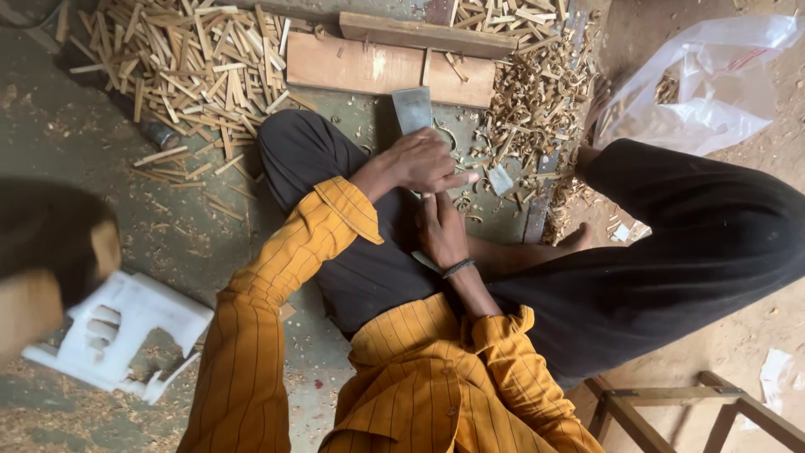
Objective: The person sits on the floor and uses a hand chisel to shave thin layers off a small wooden block. They repeatedly draw the chisel across the wood surface, producing wood shavings that accumulate on the floor.
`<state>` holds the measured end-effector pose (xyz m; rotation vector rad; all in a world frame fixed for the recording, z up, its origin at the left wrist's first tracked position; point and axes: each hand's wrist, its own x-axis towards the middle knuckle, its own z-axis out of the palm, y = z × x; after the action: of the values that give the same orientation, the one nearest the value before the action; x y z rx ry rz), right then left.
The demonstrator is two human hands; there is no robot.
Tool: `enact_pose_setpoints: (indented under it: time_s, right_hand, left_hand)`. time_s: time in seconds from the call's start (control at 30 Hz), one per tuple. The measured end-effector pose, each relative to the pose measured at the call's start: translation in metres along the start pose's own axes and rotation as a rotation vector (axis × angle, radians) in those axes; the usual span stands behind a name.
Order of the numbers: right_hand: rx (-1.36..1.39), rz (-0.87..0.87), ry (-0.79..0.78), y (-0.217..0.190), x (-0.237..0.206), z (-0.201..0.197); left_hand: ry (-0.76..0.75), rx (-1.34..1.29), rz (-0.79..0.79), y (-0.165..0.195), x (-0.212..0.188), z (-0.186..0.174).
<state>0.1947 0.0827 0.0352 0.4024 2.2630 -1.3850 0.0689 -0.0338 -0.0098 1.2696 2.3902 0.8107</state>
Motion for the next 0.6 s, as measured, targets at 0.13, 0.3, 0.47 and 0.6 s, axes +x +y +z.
enact_pose_setpoints:
  time_s: [0.13,0.3,0.47,0.6]
  right_hand:
    - [0.028,0.063,-0.002,0.0,0.005,0.004]
    - [-0.13,0.071,-0.005,0.002,0.014,0.006]
    - [-0.184,0.023,0.056,0.018,0.047,0.015]
    - [-0.13,0.074,0.057,0.035,0.079,0.031]
  left_hand:
    - [-0.06,-0.017,0.021,-0.015,0.001,0.007]
    - [-0.017,-0.003,0.025,-0.027,0.006,0.023]
    - [0.025,0.091,0.114,-0.057,0.025,0.039]
    - [-0.069,0.069,-0.007,-0.078,0.037,0.031]
